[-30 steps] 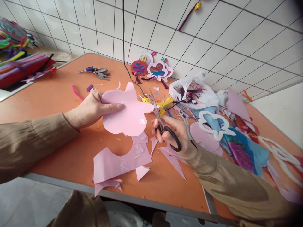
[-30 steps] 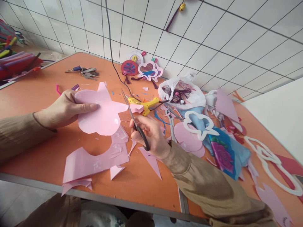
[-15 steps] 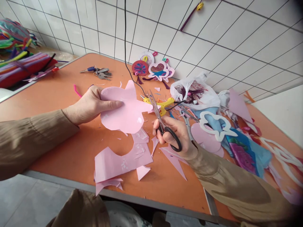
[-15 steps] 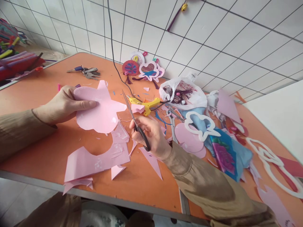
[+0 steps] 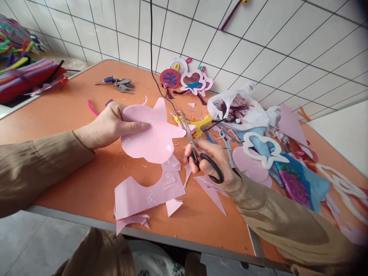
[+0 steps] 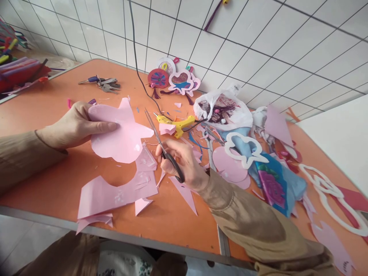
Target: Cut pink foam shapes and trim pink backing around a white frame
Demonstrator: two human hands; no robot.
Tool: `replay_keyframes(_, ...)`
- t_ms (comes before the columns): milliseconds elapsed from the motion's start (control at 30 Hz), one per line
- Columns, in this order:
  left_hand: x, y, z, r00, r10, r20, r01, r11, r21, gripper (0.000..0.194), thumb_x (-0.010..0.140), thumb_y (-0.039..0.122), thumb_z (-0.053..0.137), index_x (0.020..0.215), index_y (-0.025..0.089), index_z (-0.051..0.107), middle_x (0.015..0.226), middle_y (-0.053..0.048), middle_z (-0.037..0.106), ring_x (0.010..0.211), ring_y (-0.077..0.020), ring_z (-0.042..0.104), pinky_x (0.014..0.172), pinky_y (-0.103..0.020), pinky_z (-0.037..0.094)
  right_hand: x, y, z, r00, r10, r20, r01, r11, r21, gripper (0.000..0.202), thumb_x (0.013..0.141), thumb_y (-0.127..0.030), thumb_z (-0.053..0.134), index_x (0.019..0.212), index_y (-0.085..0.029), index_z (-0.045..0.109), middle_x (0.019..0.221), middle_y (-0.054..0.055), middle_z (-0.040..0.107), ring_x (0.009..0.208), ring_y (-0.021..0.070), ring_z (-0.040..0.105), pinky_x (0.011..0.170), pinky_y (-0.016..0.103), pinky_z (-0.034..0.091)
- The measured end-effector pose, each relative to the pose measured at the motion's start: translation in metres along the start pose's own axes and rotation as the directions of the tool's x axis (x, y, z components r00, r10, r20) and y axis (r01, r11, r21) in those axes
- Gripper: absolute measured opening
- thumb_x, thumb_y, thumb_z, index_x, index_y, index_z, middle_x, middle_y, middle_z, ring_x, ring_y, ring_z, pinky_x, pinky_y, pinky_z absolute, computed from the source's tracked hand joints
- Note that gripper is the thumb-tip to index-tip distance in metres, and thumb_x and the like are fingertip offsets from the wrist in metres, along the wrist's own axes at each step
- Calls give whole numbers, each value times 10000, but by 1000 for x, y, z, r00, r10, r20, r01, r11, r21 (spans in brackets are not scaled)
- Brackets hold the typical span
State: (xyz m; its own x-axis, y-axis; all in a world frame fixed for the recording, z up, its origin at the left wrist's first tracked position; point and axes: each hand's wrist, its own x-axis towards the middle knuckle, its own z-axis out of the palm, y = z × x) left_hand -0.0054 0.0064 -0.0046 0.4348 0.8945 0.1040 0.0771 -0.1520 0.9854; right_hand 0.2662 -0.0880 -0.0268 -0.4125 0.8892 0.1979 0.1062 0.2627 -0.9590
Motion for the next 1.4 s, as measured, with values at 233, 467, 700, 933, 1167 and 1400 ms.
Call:
replay_keyframes(233, 1, -2, 0, 1000, 2, 2, -2, 999, 34, 309, 658, 414, 887, 688, 123, 789, 664, -76, 753, 547, -205, 665, 458, -261, 521, -1, 0, -1, 1000, 11, 11, -11, 1000, -4, 496, 854, -662, 663, 936, -179, 585, 718, -12, 545, 538, 85, 445, 519, 250, 352)
replay_keyframes(467, 1, -2, -2, 1000, 18, 2, -18, 1000, 12, 247, 673, 335, 875, 662, 112, 769, 642, -51, 747, 527, -164, 648, 453, -220, 519, 0, 3, -2, 1000, 5, 13, -5, 1000, 9, 506, 844, -668, 674, 930, -178, 584, 736, -9, 551, 553, 87, 460, 540, 255, 364)
replay_keyframes(700, 2, 3, -1, 1000, 12, 26, -13, 1000, 27, 238, 664, 284, 858, 581, 110, 719, 577, -23, 715, 482, -127, 618, 418, -174, 485, -1, -2, 0, 1000, 25, 18, -25, 1000, -3, 493, 845, -667, 671, 900, -186, 579, 697, -16, 534, 541, 90, 445, 526, 265, 343)
replay_keyframes(933, 3, -4, -2, 1000, -4, 30, 4, 1000, -3, 239, 671, 307, 868, 652, 105, 743, 635, -42, 749, 524, -155, 661, 457, -200, 539, 1, 3, 2, 984, 79, -159, -95, 991, -97, 543, 809, -705, 673, 943, -188, 574, 657, -15, 578, 551, 126, 534, 534, 270, 410)
replay_keyframes(1167, 2, -7, 1, 999, -14, -32, 14, 1000, 16, 249, 624, 377, 888, 662, 159, 774, 673, -65, 752, 623, -250, 720, 508, -288, 585, 7, 1, 3, 941, 106, -323, -199, 942, -269, 460, 798, -604, 710, 970, -189, 609, 705, -8, 573, 609, 154, 563, 583, 305, 428)
replay_keyframes(1400, 1, -8, 5, 996, -65, -61, 64, 998, -18, 239, 598, 350, 891, 659, 159, 762, 694, -77, 751, 625, -261, 719, 527, -315, 590, 5, 4, 2, 956, 90, -278, -152, 966, -208, 458, 824, -584, 704, 1016, -188, 576, 746, 6, 599, 654, 159, 591, 633, 306, 460)
